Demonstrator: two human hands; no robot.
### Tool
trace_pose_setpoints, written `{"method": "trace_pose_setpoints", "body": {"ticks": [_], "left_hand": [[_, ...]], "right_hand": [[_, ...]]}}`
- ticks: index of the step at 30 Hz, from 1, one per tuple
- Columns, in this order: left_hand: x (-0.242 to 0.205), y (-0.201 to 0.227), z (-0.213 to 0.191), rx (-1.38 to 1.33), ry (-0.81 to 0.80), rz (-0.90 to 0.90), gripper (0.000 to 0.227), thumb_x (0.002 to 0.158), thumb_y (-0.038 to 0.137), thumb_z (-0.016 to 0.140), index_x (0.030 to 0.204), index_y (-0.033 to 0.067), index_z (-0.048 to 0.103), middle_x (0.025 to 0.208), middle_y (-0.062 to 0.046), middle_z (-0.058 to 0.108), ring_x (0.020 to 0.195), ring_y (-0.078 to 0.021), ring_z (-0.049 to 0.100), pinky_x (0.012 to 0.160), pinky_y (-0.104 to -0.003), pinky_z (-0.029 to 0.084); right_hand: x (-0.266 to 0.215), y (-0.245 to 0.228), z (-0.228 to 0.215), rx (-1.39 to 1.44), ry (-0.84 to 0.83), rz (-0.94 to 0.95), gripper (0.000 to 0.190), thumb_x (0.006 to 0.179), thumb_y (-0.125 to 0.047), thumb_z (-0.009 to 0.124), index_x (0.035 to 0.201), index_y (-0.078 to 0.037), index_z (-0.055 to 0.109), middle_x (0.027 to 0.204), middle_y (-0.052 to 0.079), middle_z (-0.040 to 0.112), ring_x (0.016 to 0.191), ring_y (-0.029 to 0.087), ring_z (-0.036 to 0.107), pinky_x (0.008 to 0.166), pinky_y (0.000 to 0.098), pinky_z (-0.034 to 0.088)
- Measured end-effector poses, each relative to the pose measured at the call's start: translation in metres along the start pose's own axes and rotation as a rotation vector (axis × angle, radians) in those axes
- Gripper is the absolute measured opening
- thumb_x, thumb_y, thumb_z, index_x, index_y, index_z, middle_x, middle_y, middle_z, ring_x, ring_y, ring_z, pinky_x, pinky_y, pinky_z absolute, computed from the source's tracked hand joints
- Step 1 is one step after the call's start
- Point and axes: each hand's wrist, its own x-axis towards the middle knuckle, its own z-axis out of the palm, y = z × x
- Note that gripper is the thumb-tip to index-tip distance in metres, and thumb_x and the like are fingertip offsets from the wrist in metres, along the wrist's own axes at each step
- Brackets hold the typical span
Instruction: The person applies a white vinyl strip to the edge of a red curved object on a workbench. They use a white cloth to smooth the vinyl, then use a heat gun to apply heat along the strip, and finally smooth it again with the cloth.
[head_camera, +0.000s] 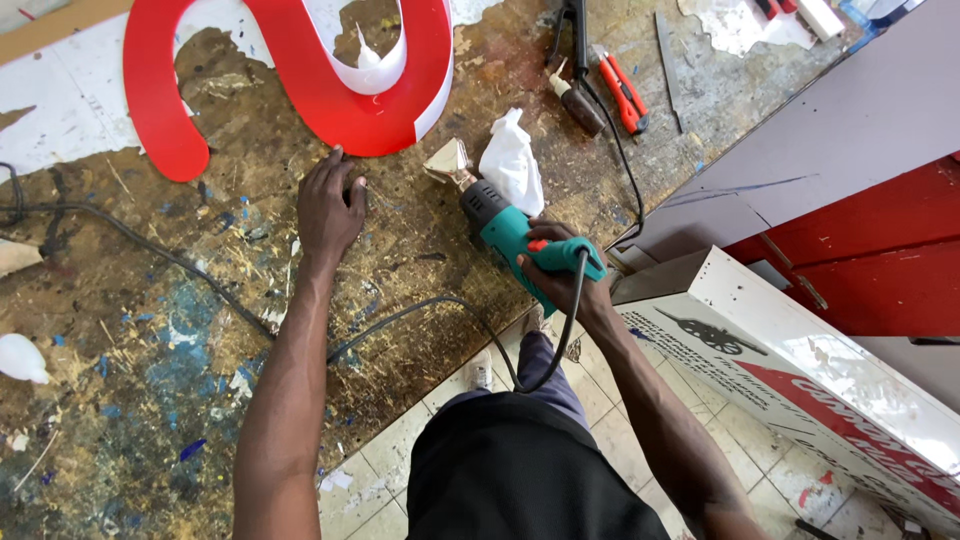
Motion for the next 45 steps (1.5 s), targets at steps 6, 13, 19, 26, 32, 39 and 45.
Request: {"method": "trace_pose_setpoints", "body": {"ticks": [6,13,19,26,32,39,45], "left_hand": [[-0.006,0.005,-0.003,0.043,-0.103,-0.067,0.031,0.12,0.024,0.069,0.137,-0.0002,0.077,0.158,-0.025,0.069,0.145,-0.0434,0.066,0.121,-0.057,0.05],[0.019,0.005,0.025,0.061,-0.189,0.011,0.037,0.12,0.027,0.068,0.143,-0.0011,0.076,0.155,-0.026,0.07,0.152,-0.0429,0.06,0.13,-0.056,0.042],[0.059,0.015,0.077,-0.034,-0.196,0.132,0.04,0.114,0.029,0.078,0.141,-0.001,0.074,0.146,-0.026,0.073,0.147,-0.0429,0.064,0.129,-0.053,0.047],[0.068,0.004,0.115,0.097,-0.152,0.172,0.03,0.117,0.025,0.075,0.134,0.0,0.074,0.132,-0.025,0.076,0.132,-0.0419,0.074,0.117,-0.052,0.057],[0.069,0.016,0.107,0.144,-0.13,0.168,0.028,0.119,0.023,0.072,0.133,-0.0017,0.07,0.118,-0.025,0.078,0.119,-0.0394,0.081,0.109,-0.049,0.064],[0.07,0.025,0.099,0.119,-0.094,0.169,0.031,0.114,0.018,0.076,0.135,-0.0031,0.068,0.107,-0.026,0.079,0.11,-0.0415,0.084,0.103,-0.05,0.066],[0.07,0.029,0.097,0.126,-0.062,0.169,0.035,0.112,0.016,0.078,0.139,-0.001,0.065,0.106,-0.027,0.081,0.109,-0.041,0.084,0.103,-0.049,0.066]], "right_hand": [[-0.01,-0.018,-0.002,0.102,0.059,-0.063,0.03,0.092,-0.024,0.091,0.119,-0.019,0.08,0.142,0.008,0.081,0.131,0.045,0.076,0.099,0.0621,0.066],[-0.015,-0.023,0.008,0.189,0.17,-0.139,0.028,0.098,-0.021,0.089,0.121,-0.011,0.077,0.139,0.019,0.078,0.135,0.051,0.072,0.1,0.0655,0.063],[-0.018,-0.038,0.006,0.225,0.186,-0.094,0.025,0.103,-0.015,0.084,0.123,-0.004,0.074,0.139,0.027,0.074,0.137,0.061,0.066,0.1,0.078,0.058],[-0.014,-0.002,0.019,0.246,0.246,-0.127,0.028,0.099,-0.019,0.089,0.121,-0.007,0.077,0.136,0.025,0.077,0.133,0.057,0.071,0.095,0.0682,0.061],[-0.012,0.003,0.022,0.283,0.259,-0.132,0.028,0.099,-0.018,0.09,0.121,-0.005,0.078,0.136,0.026,0.078,0.133,0.055,0.072,0.091,0.0648,0.063],[-0.012,-0.003,0.018,0.278,0.26,-0.137,0.029,0.098,-0.017,0.09,0.122,-0.005,0.078,0.136,0.027,0.079,0.132,0.056,0.072,0.09,0.0679,0.063],[-0.013,-0.007,0.017,0.258,0.248,-0.148,0.028,0.1,-0.014,0.087,0.125,-0.005,0.077,0.139,0.027,0.077,0.134,0.058,0.07,0.09,0.0722,0.062]]}}
